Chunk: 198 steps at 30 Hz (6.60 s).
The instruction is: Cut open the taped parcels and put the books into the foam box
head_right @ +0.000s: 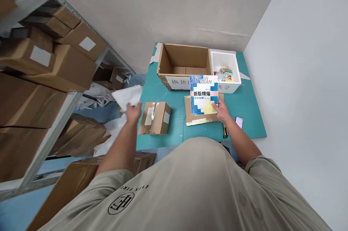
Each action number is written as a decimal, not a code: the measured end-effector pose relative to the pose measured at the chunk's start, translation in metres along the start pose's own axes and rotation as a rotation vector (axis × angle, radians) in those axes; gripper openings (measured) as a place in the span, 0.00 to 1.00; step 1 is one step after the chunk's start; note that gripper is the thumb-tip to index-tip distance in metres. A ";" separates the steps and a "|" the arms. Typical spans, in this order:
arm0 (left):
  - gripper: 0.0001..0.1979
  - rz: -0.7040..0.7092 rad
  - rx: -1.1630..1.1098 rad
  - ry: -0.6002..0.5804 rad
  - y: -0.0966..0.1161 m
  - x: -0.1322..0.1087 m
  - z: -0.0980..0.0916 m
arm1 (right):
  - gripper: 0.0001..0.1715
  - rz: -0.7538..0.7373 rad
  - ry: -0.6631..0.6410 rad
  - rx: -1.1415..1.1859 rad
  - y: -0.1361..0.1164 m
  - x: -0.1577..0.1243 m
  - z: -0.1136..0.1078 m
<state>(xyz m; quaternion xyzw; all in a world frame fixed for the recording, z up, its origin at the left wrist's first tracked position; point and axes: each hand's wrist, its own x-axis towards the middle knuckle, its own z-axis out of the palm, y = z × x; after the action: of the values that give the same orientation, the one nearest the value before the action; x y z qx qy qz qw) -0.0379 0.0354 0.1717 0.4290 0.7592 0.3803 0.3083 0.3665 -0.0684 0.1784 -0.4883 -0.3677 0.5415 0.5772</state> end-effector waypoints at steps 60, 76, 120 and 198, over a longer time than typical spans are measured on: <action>0.68 0.467 -0.391 0.134 0.098 -0.209 0.140 | 0.51 0.311 -0.553 0.614 -0.066 0.005 -0.051; 0.33 1.357 0.211 -0.279 0.110 -0.207 0.143 | 0.47 0.430 -0.476 0.695 -0.033 0.004 -0.050; 0.30 0.323 -0.588 0.248 0.074 -0.179 0.109 | 0.54 0.330 -0.615 0.763 -0.075 -0.004 -0.046; 0.53 1.321 0.241 -0.794 0.093 -0.215 0.154 | 0.25 0.600 -0.501 0.423 -0.009 -0.003 -0.070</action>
<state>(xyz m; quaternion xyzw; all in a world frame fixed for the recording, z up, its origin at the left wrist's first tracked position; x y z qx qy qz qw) 0.2179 -0.0747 0.1999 0.9267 0.2152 0.2180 0.2176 0.4356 -0.0820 0.1697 -0.2981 -0.2194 0.8500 0.3747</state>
